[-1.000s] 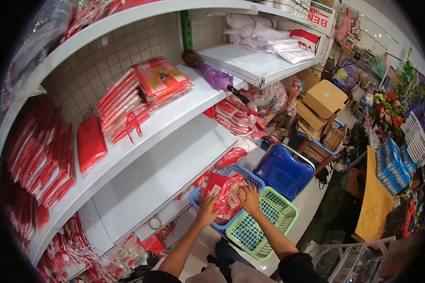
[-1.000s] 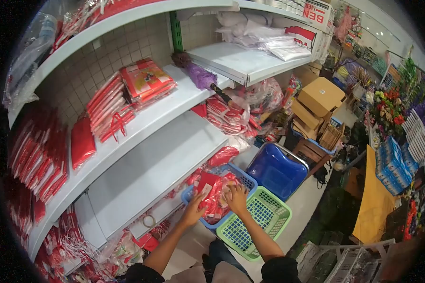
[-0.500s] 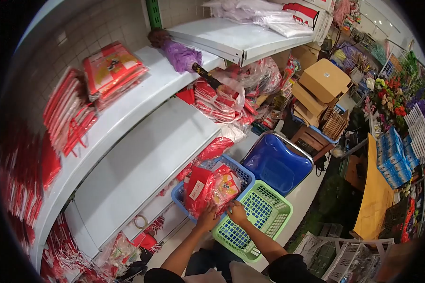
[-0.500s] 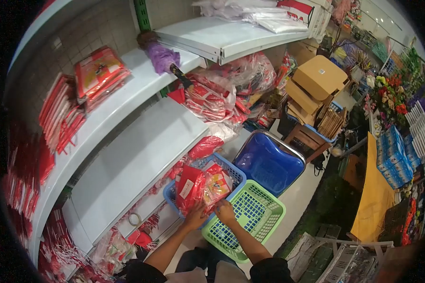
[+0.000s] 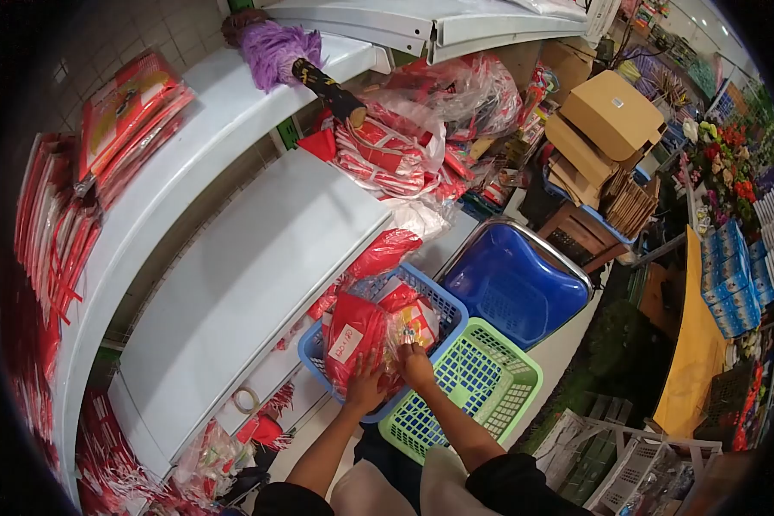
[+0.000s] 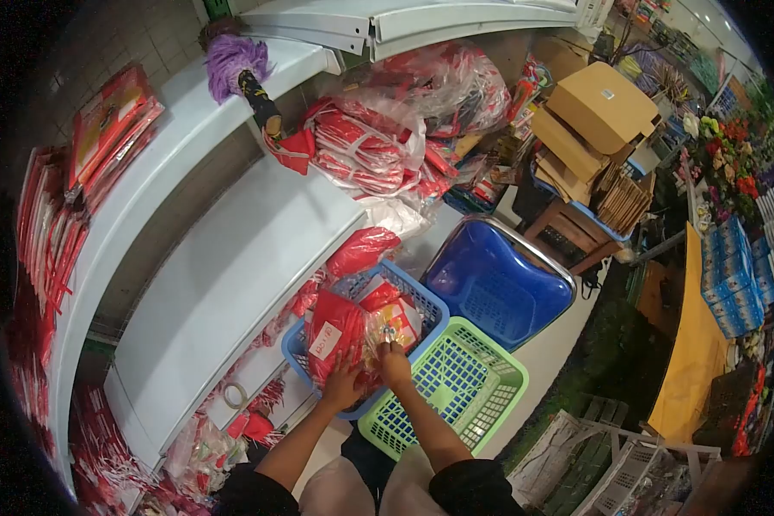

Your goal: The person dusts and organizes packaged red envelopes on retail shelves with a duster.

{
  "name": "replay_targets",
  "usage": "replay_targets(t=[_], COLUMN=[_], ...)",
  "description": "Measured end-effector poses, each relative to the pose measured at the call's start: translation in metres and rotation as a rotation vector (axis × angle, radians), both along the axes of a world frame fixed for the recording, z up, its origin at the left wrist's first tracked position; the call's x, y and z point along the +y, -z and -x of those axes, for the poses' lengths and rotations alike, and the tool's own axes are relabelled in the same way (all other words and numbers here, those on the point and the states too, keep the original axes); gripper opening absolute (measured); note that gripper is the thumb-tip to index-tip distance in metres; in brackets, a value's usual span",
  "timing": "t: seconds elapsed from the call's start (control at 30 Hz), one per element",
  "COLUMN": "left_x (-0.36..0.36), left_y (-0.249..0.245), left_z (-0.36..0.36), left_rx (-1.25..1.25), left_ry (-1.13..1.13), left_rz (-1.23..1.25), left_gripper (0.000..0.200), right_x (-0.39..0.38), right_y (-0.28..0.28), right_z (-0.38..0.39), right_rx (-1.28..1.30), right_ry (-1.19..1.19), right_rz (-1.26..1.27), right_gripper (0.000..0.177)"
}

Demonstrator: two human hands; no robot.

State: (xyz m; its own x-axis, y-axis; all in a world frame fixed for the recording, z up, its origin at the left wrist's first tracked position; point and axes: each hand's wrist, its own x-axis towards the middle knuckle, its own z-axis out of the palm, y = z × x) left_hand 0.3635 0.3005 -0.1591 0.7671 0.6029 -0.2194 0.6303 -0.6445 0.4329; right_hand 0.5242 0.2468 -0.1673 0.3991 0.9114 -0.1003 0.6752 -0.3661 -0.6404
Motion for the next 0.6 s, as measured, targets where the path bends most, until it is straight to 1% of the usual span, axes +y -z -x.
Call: replay_targets(t=[0.03,0.1,0.13,0.2,0.23,0.3,0.33,0.37,0.43,0.47,0.5,0.57,0.6], left_x=[0.001,0.004,0.005,0.007,0.007,0.006,0.005,0.005,0.0,-0.003,-0.005,-0.006,-0.004], left_y=[0.002,0.002,0.001,0.002,0.001,0.001,0.0,-0.003,-0.023,-0.032,-0.03,-0.021,-0.058], left_z=[0.001,0.004,0.003,0.002,0.003,0.003,0.003,0.003,-0.004,-0.008,-0.012,-0.018,-0.025], left_rx=[-0.001,0.013,0.024,0.018,0.001,-0.034,-0.05,-0.065,-0.077,-0.084,-0.201,-0.44,-0.465], left_ry=[0.006,0.015,0.017,0.016,0.014,0.001,-0.01,-0.02,-0.12,-0.17,-0.238,-0.369,-0.532], left_rz=[0.014,0.046,0.063,0.09,0.099,0.131,0.155,0.177,0.188,0.194,0.233,0.311,0.645], left_gripper=[0.06,0.059,0.059,0.059,0.059,0.056,0.054,0.051,0.045,0.042,0.04,0.036,0.038], right_x=[0.003,0.01,0.01,0.01,0.009,0.008,0.007,0.005,0.003,0.003,-0.002,-0.004,-0.011], right_y=[0.006,0.034,0.042,0.039,0.037,0.013,0.003,0.008,0.013,0.021,-0.03,-0.065,-0.093], right_z=[0.001,0.003,0.003,-0.004,-0.009,-0.022,-0.029,-0.034,-0.046,-0.05,-0.052,-0.047,-0.043], right_rx=[-0.053,-0.156,-0.125,-0.074,-0.002,0.136,0.176,0.184,0.3,0.344,0.239,0.463,0.422], right_ry=[-0.003,-0.005,0.042,0.133,0.207,0.35,0.374,0.411,0.505,0.531,0.481,0.508,0.404], right_rz=[-0.013,-0.04,-0.026,0.0,-0.047,-0.149,-0.163,-0.257,-0.342,-0.432,-0.349,-0.469,-0.462], right_gripper=[0.032,0.029,0.027,0.023,0.023,0.022,0.02,0.019,0.017,0.015,0.012,0.01,0.01])
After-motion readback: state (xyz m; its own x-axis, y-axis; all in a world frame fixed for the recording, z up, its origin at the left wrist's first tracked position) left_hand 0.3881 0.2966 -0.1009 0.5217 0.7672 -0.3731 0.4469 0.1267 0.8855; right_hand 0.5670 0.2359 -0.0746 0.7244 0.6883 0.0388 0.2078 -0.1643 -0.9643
